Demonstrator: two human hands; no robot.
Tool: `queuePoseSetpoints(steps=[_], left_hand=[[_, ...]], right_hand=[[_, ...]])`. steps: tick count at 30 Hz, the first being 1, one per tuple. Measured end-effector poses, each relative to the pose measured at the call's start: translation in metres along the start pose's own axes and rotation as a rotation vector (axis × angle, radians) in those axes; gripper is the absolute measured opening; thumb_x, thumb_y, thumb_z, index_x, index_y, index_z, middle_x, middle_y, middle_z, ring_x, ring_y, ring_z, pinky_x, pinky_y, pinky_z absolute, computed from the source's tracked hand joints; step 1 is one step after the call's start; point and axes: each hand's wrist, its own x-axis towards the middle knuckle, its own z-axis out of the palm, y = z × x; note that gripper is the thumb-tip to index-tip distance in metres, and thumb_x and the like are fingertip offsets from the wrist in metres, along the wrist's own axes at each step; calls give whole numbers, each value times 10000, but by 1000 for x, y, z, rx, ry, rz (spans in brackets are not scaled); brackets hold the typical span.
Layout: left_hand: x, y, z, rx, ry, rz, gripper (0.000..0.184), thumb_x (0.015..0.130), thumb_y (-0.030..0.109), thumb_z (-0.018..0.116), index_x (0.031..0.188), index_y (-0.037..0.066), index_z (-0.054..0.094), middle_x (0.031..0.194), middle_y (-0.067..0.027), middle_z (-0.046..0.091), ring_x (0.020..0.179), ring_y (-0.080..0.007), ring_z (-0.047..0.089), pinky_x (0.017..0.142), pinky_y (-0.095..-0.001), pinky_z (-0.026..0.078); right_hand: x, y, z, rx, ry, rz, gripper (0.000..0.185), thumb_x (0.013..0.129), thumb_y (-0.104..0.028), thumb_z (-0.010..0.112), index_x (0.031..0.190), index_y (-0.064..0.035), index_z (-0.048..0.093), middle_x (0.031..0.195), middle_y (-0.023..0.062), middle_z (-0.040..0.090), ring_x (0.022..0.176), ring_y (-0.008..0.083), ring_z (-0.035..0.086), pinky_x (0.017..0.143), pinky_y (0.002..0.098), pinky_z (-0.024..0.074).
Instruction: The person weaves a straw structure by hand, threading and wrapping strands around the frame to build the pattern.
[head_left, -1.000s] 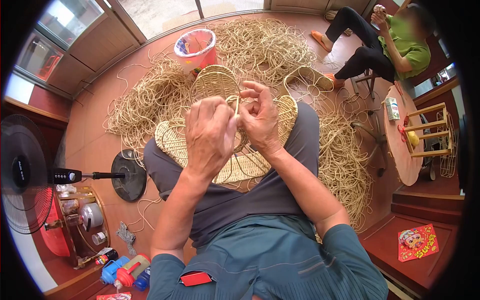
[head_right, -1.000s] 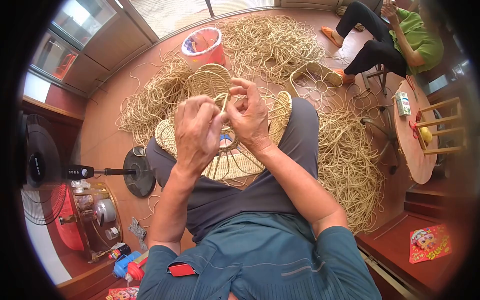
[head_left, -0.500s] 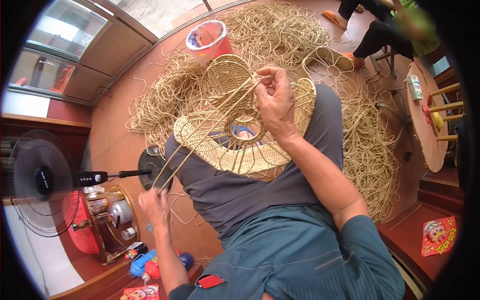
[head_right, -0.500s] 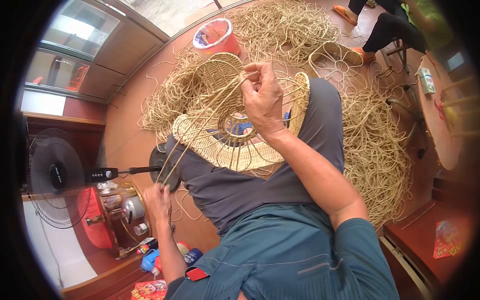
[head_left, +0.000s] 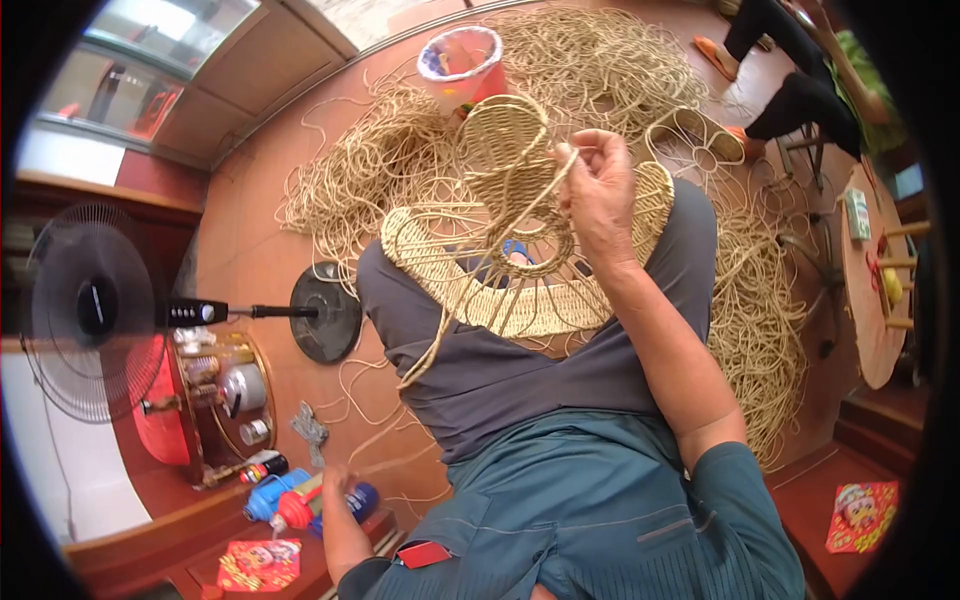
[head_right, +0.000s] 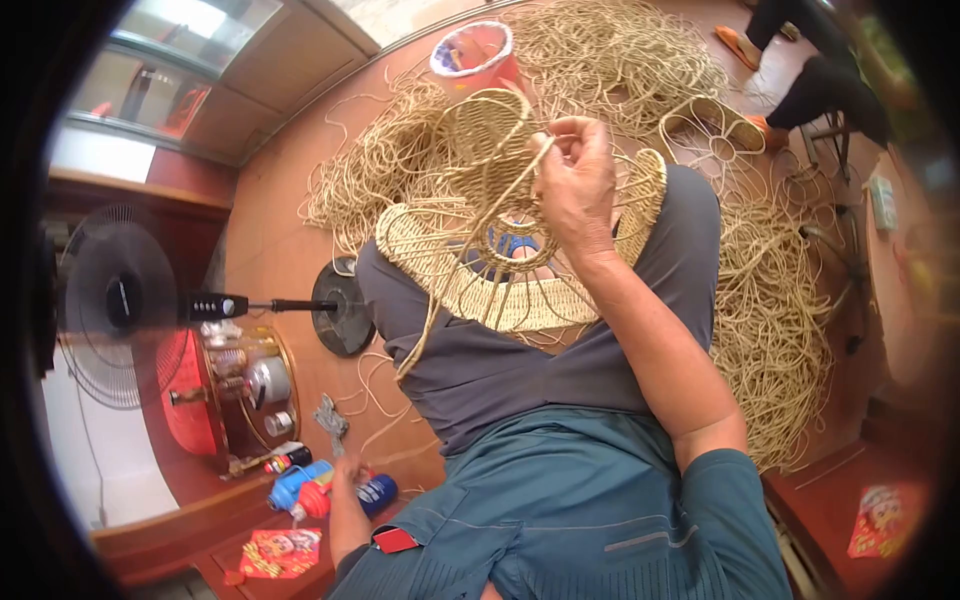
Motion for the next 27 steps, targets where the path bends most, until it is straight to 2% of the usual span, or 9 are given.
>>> queuePoseSetpoints(steps=[1, 2, 3, 6, 8, 10, 15, 21, 27], left_hand=[[28, 20, -7, 247, 58, 148, 211, 924, 202, 818, 878, -4, 819, 775, -185, 785, 687, -333, 791, 631, -495, 640], [20, 53, 1, 506, 416, 597, 304, 885, 222, 798, 1101, 10, 818, 972, -260, 810, 894, -410, 802, 814, -556, 636], [-27, 126, -8, 59, 416, 444, 373, 928, 219, 771, 1237, 10, 782, 1054, -264, 806, 990, -436, 792, 891, -553, 624], [-189, 315, -25, -616, 621, 1113, 245, 1091, 114, 678, 1289, -3, 763, 1195, -150, 797, 1125, -237, 755, 982, -380, 590], [-329, 395, -34, -528, 675, 1247, 227, 1093, 138, 718, 1261, 0, 788, 1189, -147, 788, 1097, -252, 754, 989, -374, 585], [-349, 432, -11, -418, 725, 1525, 336, 1045, 198, 765, 1329, 20, 750, 1231, -206, 778, 1141, -395, 748, 1020, -473, 582], [-367, 470, 50, -335, 350, 1464, 285, 1129, 278, 673, 1300, 55, 721, 1150, -167, 791, 1021, -396, 769, 880, -475, 624], [-347, 408, 51, -545, 631, 1447, 171, 1144, 253, 645, 1097, 111, 729, 914, -107, 747, 849, -359, 772, 749, -482, 614], [-301, 335, 13, -447, 790, 1108, 135, 1111, 265, 703, 1161, 157, 766, 912, -127, 792, 832, -364, 794, 727, -475, 619]], right_hand=[[1, -1, -2, -4, -6, 14, 259, 1111, -97, 745, 1294, -30, 574, 896, 4, 639, 637, 42, 579, 509, 225, 479], [-2, -9, -1, -52, -10, 22, 267, 1120, -128, 749, 1296, -28, 575, 885, 5, 643, 617, 49, 579, 500, 228, 476], [2, -4, -3, -50, -22, 9, 265, 1129, -144, 740, 1300, -27, 575, 892, 7, 650, 615, 51, 580, 493, 223, 471], [4, 2, -8, -34, -49, -5, 261, 1133, -165, 741, 1299, -30, 593, 929, 19, 665, 634, 50, 586, 499, 217, 463], [6, 1, -14, -124, -29, -40, 270, 1121, -170, 764, 1305, -33, 622, 967, 19, 682, 669, 43, 593, 525, 211, 457], [20, 12, -25, -154, -50, -67, 291, 1104, -177, 792, 1313, -37, 646, 1014, 21, 709, 693, 37, 594, 552, 206, 453], [68, 42, -65, 44, -149, 2, 253, 1086, -83, 797, 1311, -64, 683, 1005, 21, 740, 644, 21, 484, 509, 193, 363], [54, 22, -57, -11, -196, 2, 256, 1127, -112, 759, 1336, -46, 626, 947, 2, 701, 648, 14, 446, 538, 191, 351], [-10, 0, -49, -58, -214, -121, 220, 1144, -156, 744, 1300, -53, 627, 1008, 19, 711, 630, 12, 391, 534, 199, 312]])
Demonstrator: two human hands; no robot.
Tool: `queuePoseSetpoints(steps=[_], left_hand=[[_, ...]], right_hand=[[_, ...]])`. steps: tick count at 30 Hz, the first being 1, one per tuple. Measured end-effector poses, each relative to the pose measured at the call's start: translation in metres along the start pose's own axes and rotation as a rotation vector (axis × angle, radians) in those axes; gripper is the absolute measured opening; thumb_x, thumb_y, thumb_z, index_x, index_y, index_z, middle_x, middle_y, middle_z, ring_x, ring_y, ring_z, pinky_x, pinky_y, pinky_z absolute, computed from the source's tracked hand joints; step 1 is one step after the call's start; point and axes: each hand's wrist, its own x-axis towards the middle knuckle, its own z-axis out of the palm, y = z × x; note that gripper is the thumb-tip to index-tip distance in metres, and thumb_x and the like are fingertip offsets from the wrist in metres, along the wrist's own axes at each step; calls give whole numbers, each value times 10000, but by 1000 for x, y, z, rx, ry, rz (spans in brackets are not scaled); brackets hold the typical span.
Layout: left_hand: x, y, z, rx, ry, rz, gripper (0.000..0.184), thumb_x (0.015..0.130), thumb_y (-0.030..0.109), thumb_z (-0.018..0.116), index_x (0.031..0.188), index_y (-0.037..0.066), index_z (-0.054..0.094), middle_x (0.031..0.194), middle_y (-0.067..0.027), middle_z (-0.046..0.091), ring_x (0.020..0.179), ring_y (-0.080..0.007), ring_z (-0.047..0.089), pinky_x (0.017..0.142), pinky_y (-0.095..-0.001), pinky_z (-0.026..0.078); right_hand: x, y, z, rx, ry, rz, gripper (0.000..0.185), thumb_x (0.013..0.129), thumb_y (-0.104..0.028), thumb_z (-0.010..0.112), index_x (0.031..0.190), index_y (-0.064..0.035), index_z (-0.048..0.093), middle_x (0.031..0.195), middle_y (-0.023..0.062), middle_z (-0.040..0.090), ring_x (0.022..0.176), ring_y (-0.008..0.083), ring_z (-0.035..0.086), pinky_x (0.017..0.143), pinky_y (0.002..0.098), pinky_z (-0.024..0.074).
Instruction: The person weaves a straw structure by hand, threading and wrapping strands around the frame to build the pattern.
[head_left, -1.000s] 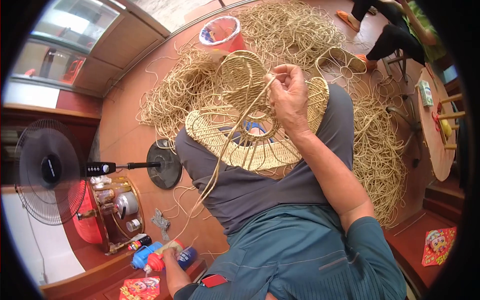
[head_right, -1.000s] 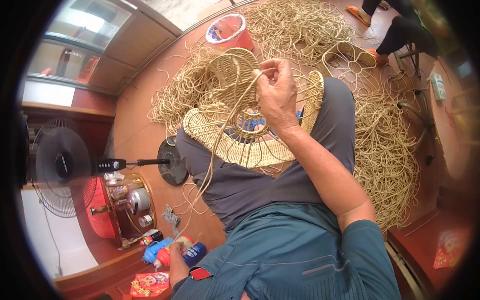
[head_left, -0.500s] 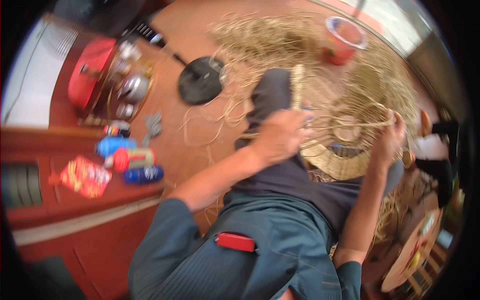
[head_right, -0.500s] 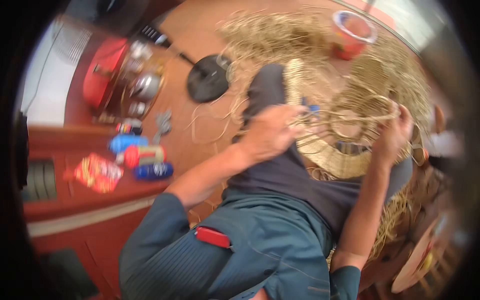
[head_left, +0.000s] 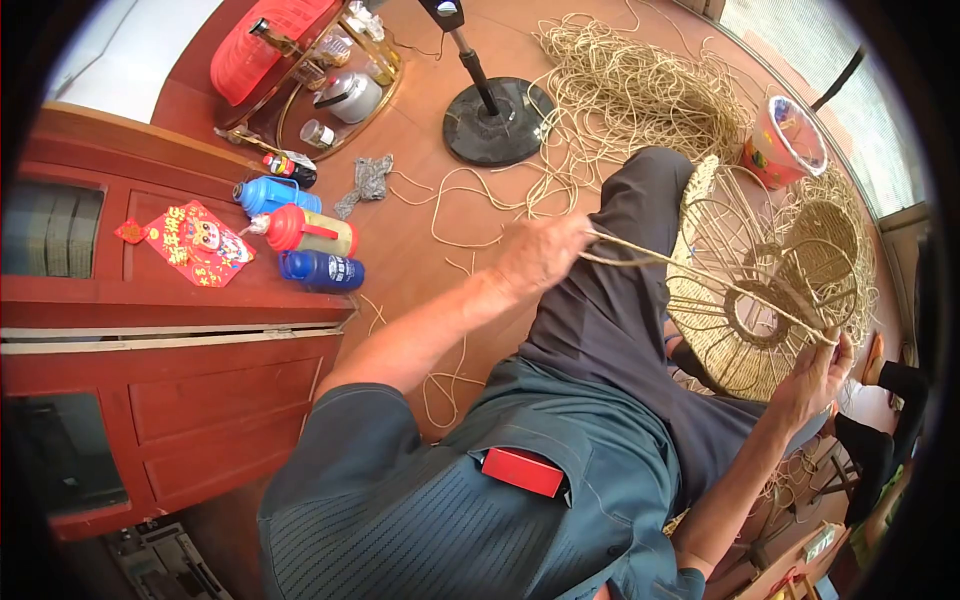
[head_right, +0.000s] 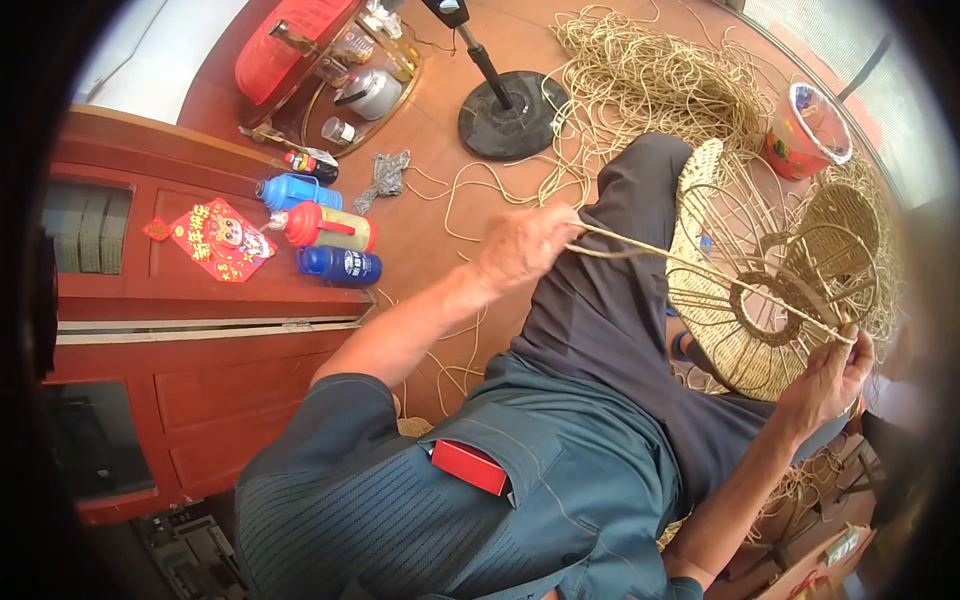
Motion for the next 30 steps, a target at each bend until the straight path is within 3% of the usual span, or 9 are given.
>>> queuePoseSetpoints(steps=[6, 11, 15, 18, 19, 22, 27, 28, 30], left_hand=[[-8, -125, -55, 218, 176, -251, 208, 1125, 357, 668, 1109, 163, 743, 946, -204, 788, 913, -475, 769, 763, -590, 581], [-56, -198, -83, 512, -112, -660, 240, 988, 334, 790, 1067, 110, 819, 1025, -231, 824, 1007, -412, 813, 848, -566, 613], [-61, -172, -44, 607, -822, -533, 449, 846, 355, 886, 1170, 46, 850, 1209, -202, 836, 1177, -421, 785, 994, -534, 625], [-55, -111, -18, 264, -489, -47, 495, 896, 187, 838, 1356, 47, 716, 1262, -187, 739, 1265, -414, 677, 1085, -518, 543], [-46, -95, 8, 79, -217, 180, 417, 941, 159, 792, 1336, 51, 712, 1209, -172, 721, 1199, -409, 679, 1073, -522, 540], [-13, 22, 20, -97, 4, 338, 349, 1008, 170, 747, 1330, 45, 701, 1186, -149, 710, 1153, -373, 681, 1062, -487, 538], [-4, 97, 60, -34, -45, 542, 210, 1050, 274, 745, 1151, 94, 706, 1054, -99, 692, 1045, -291, 693, 912, -448, 537], [-8, 105, 87, -120, -231, 565, 154, 1071, 250, 726, 1103, 101, 699, 966, -81, 699, 940, -307, 725, 855, -450, 567], [-5, 132, 84, -314, -265, 543, 154, 1095, 230, 708, 1112, 76, 703, 951, -128, 752, 885, -365, 762, 791, -487, 612]], right_hand=[[18, 9, -11, 58, 28, -3, 193, 1124, -139, 770, 1236, -67, 630, 1014, 31, 723, 616, 12, 395, 515, 195, 312], [34, 29, -28, 31, 53, -13, 220, 1099, -131, 803, 1225, -72, 633, 967, 27, 734, 612, 13, 414, 507, 202, 314], [31, 20, -17, 84, 78, 11, 226, 1092, -109, 808, 1231, -69, 634, 1009, 39, 758, 610, 11, 413, 513, 197, 315], [30, 16, -17, 64, 67, 11, 250, 1088, -116, 817, 1258, -69, 639, 1038, 45, 768, 619, 11, 412, 518, 192, 319], [30, 15, -16, 41, 73, 23, 236, 1096, -123, 807, 1264, -68, 652, 1051, 46, 769, 626, 13, 417, 521, 194, 327], [26, 5, -9, -19, 103, 51, 204, 1120, -144, 778, 1284, -64, 688, 1091, 50, 772, 646, 20, 432, 532, 201, 352], [25, 19, -9, -202, 165, -33, 258, 1149, -164, 708, 1361, -19, 737, 1131, 57, 768, 727, 65, 539, 627, 232, 461], [13, 18, -20, -215, 184, -118, 254, 1152, -148, 692, 1367, -23, 744, 1161, 52, 774, 769, 70, 579, 657, 237, 488], [2, 28, -6, -101, 121, -173, 259, 1156, -114, 659, 1379, -29, 759, 1220, 43, 786, 855, 80, 660, 719, 247, 542]])
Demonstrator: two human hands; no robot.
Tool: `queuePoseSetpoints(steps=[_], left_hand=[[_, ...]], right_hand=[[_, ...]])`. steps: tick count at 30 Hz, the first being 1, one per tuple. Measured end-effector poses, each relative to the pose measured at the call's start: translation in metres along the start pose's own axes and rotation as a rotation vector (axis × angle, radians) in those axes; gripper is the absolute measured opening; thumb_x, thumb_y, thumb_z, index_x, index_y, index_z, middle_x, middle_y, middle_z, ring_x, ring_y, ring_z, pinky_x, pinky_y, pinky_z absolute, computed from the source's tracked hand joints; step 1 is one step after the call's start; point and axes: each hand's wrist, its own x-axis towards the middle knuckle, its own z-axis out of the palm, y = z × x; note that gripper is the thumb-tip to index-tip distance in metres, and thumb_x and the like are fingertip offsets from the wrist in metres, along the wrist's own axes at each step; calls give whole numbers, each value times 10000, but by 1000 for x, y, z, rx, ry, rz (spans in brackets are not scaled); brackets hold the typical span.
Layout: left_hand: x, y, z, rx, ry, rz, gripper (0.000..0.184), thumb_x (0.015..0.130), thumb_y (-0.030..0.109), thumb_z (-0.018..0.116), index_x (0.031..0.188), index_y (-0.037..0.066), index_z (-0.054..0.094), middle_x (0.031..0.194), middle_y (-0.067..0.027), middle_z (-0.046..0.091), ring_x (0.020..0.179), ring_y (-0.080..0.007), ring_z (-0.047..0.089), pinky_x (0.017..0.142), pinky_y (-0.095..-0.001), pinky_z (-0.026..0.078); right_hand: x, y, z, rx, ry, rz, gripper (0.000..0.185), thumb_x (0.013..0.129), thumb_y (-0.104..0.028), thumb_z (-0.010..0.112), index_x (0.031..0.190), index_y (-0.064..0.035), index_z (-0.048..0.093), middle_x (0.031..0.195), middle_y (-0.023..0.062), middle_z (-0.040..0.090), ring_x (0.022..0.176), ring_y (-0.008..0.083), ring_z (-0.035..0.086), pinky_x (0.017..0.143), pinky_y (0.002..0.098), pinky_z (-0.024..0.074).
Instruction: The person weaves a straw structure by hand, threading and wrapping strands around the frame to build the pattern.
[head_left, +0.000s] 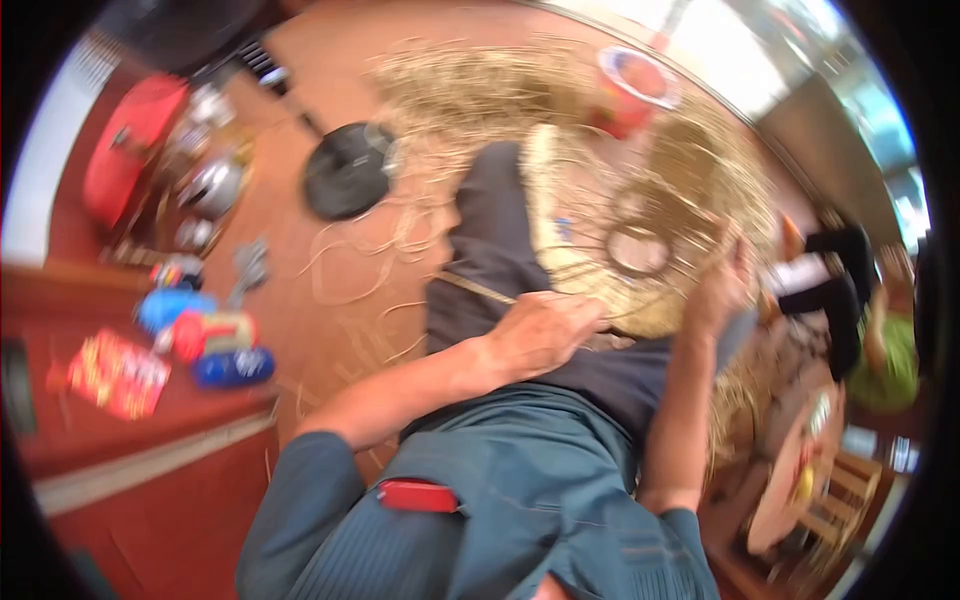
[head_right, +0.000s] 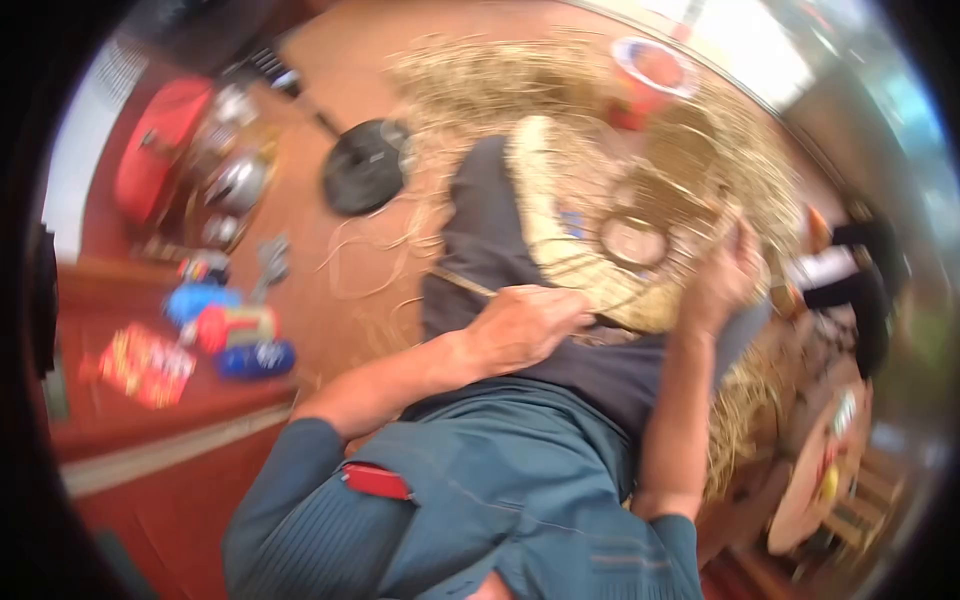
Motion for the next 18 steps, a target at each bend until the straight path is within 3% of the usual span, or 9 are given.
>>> queuePoseSetpoints(steps=[1, 2, 4, 5, 6, 10, 14, 16, 18], left_hand=[[15, 11, 0, -48, -47, 23, 160, 1097, 221, 710, 1119, 63, 698, 959, -150, 763, 907, -370, 765, 797, -490, 614], [27, 22, 0, -62, -3, 68, 163, 1097, 220, 714, 1090, 59, 692, 915, -146, 741, 883, -372, 752, 782, -488, 598], [57, 39, -1, -57, -13, 138, 176, 1101, 220, 713, 1037, 58, 688, 874, -147, 714, 841, -378, 726, 754, -490, 566], [70, 46, 0, -56, 1, 167, 183, 1102, 224, 711, 1026, 59, 687, 866, -148, 707, 831, -379, 718, 749, -493, 556], [80, 52, 0, -48, 16, 191, 190, 1104, 227, 710, 1014, 60, 686, 858, -149, 700, 821, -380, 710, 744, -497, 545], [106, 50, 3, -50, 50, 254, 213, 1107, 243, 706, 993, 64, 683, 853, -151, 692, 812, -384, 691, 730, -511, 522], [123, 40, -9, -212, 102, 298, 292, 1172, 273, 608, 1087, 34, 753, 896, -136, 743, 876, -304, 750, 833, -433, 596], [134, 29, -17, -590, -70, -136, 440, 1225, 366, 541, 1159, 9, 791, 957, -90, 787, 927, -196, 763, 862, -346, 606], [154, 34, -28, -519, -53, -245, 389, 1207, 348, 594, 1192, 12, 790, 987, -87, 810, 915, -198, 782, 844, -366, 620]], right_hand=[[-5, -35, 24, -141, 50, 123, 215, 1144, -189, 737, 1304, -51, 779, 1145, 0, 797, 725, 41, 565, 626, 227, 465], [-6, -29, 29, 3, 91, 138, 250, 1121, -232, 788, 1297, -55, 784, 1089, -28, 804, 643, 16, 480, 566, 207, 400], [-19, -57, 46, 53, 22, 204, 251, 1109, -251, 803, 1259, -51, 788, 1085, 4, 826, 626, 6, 500, 536, 195, 360], [-20, -61, 47, 55, 2, 203, 268, 1144, -277, 758, 1270, -41, 751, 982, -13, 752, 653, 36, 525, 592, 213, 419], [-19, -62, 46, 59, -9, 211, 260, 1146, -243, 753, 1265, -11, 751, 1058, 8, 790, 659, 34, 535, 595, 207, 430], [-14, -63, 46, 29, -34, 226, 250, 1143, -211, 755, 1271, 3, 774, 1034, 11, 790, 657, 24, 557, 579, 194, 443], [-12, -62, 45, 76, -13, 229, 232, 1127, -172, 769, 1286, -3, 780, 1044, 13, 794, 655, 24, 567, 565, 194, 445], [-9, -56, 43, 155, -33, 202, 231, 1119, -151, 776, 1298, -5, 779, 1048, 16, 797, 647, 24, 564, 557, 196, 446], [-4, -48, 42, 119, -37, 185, 230, 1118, -139, 774, 1304, -5, 778, 1039, 15, 786, 645, 20, 557, 551, 199, 442]])
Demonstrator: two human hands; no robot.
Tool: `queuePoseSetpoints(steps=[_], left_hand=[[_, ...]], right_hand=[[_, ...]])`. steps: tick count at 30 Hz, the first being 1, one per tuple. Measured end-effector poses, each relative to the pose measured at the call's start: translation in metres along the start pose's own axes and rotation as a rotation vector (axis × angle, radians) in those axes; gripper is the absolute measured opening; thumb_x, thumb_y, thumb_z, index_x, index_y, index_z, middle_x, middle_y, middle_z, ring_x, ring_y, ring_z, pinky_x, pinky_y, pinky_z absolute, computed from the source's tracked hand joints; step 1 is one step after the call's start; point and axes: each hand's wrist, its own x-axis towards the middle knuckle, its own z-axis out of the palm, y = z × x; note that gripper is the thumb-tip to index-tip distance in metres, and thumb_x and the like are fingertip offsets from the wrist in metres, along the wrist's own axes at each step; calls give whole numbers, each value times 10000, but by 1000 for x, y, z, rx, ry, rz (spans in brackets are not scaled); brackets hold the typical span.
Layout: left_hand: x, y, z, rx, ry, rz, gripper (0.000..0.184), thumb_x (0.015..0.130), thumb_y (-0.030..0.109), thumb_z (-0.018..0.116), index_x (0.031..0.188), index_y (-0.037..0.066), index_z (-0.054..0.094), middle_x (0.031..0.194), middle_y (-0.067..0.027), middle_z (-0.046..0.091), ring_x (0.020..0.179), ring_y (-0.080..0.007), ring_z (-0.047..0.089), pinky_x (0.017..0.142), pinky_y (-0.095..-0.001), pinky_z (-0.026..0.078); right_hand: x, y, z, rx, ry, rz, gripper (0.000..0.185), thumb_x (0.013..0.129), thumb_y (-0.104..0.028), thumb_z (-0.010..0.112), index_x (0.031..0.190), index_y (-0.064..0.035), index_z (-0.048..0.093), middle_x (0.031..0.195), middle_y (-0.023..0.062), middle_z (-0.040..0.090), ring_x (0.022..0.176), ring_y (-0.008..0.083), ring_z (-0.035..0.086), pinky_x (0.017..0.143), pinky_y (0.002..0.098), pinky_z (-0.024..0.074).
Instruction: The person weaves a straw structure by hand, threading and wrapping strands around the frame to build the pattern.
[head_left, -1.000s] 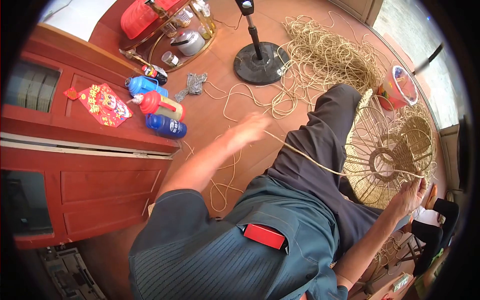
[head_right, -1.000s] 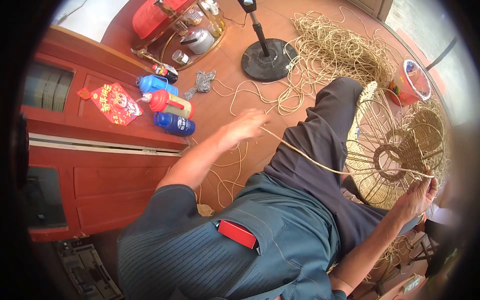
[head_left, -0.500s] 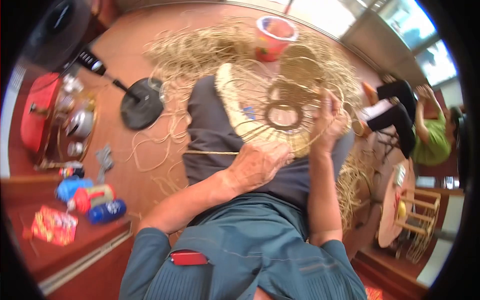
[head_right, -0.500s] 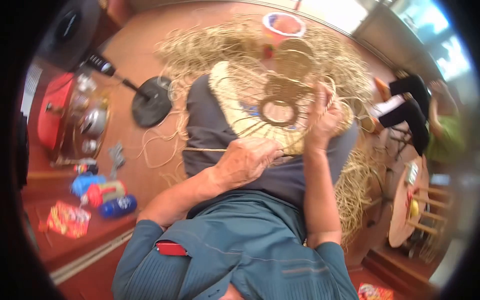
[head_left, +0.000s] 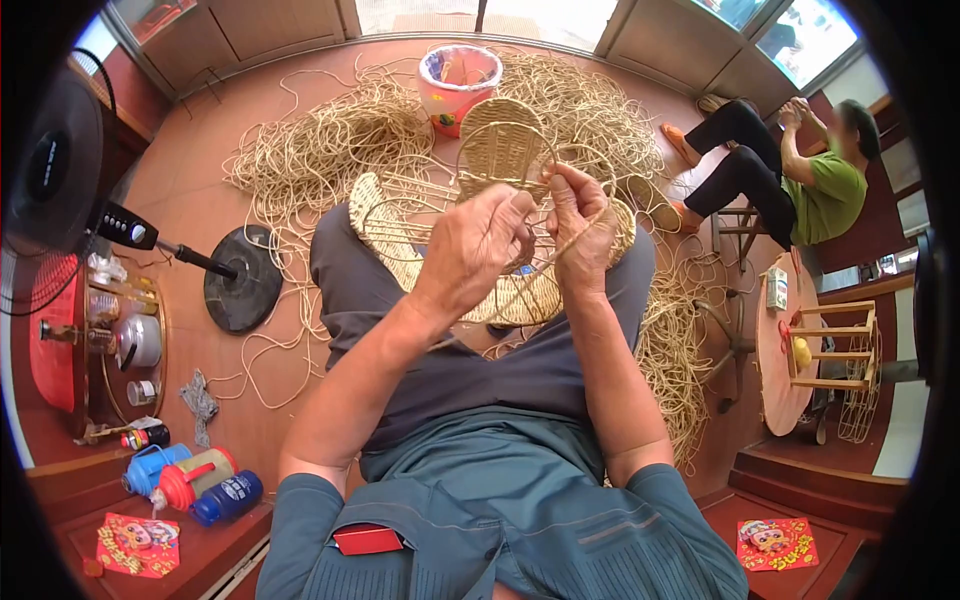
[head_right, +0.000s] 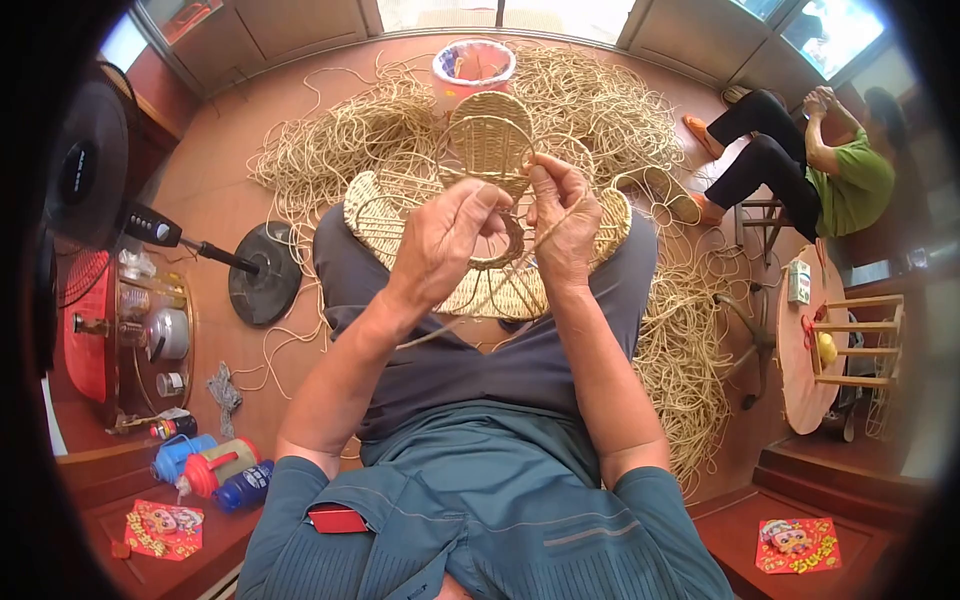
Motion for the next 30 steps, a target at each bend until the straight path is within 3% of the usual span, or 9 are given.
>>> queuePoseSetpoints(steps=[6, 7, 11, 14, 17, 20, 21, 24, 30], left_hand=[[57, -26, 16, 424, 221, 370, 248, 1126, 205, 699, 1287, 24, 754, 1102, -193, 834, 961, -319, 837, 822, -431, 646], [61, -27, 18, 504, 229, 399, 256, 1118, 195, 685, 1311, 38, 745, 1127, -210, 822, 964, -380, 817, 811, -462, 645], [70, -24, 37, 743, 267, 327, 240, 1119, 222, 676, 1291, 73, 751, 1079, -172, 830, 942, -383, 819, 779, -485, 631], [78, -26, 42, 672, 265, 280, 225, 1102, 215, 700, 1260, 62, 744, 1025, -156, 822, 867, -347, 816, 727, -455, 617], [77, -24, 44, 456, 199, 153, 222, 1135, 251, 694, 1228, 50, 717, 875, -90, 774, 699, -217, 744, 643, -355, 564], [67, -44, 54, -317, 69, 27, 248, 1184, 304, 660, 1209, 59, 691, 776, 6, 661, 630, -72, 588, 594, -254, 476], [60, -43, 54, -381, 51, 8, 280, 1215, 355, 614, 1160, 83, 654, 752, 66, 570, 627, -11, 482, 565, -201, 396], [39, -51, 34, -371, -72, -38, 312, 1216, 383, 607, 1070, 108, 634, 732, 73, 542, 609, -17, 453, 539, -213, 361], [31, -57, -2, -248, 42, -76, 412, 1223, 392, 586, 929, 109, 646, 709, 76, 513, 628, -24, 438, 561, -235, 343]], right_hand=[[15, 2, 2, -5, -31, 29, 238, 1128, -132, 758, 1325, 0, 765, 1023, -2, 771, 638, 5, 525, 543, 198, 420], [16, 0, 4, 21, -28, 53, 230, 1130, -127, 753, 1324, -4, 763, 1008, -10, 765, 635, 1, 510, 543, 199, 413], [23, 12, -1, 19, -29, 47, 241, 1120, -145, 775, 1316, -7, 760, 911, -34, 734, 624, -2, 509, 539, 200, 397], [24, 9, -4, 53, -38, 61, 251, 1114, -159, 787, 1311, -10, 740, 932, -19, 744, 623, -2, 540, 543, 200, 420], [23, 9, -8, 133, -61, 37, 248, 1120, -147, 775, 1316, -7, 717, 988, 0, 759, 680, 7, 606, 577, 200, 475], [22, 14, -7, 165, -10, 11, 234, 1126, -123, 756, 1319, -5, 696, 1023, 17, 762, 736, 30, 661, 611, 209, 522], [23, 15, -10, 157, -40, 23, 216, 1126, -98, 736, 1311, -4, 679, 1060, 43, 786, 766, 51, 687, 624, 214, 539], [20, 12, -12, 149, -54, 43, 224, 1119, -88, 726, 1314, -7, 653, 1104, 73, 811, 749, 67, 707, 609, 216, 546], [17, 7, -4, 40, -21, 19, 297, 1115, -119, 754, 1347, -41, 587, 1111, 112, 832, 692, 91, 721, 589, 221, 549]])
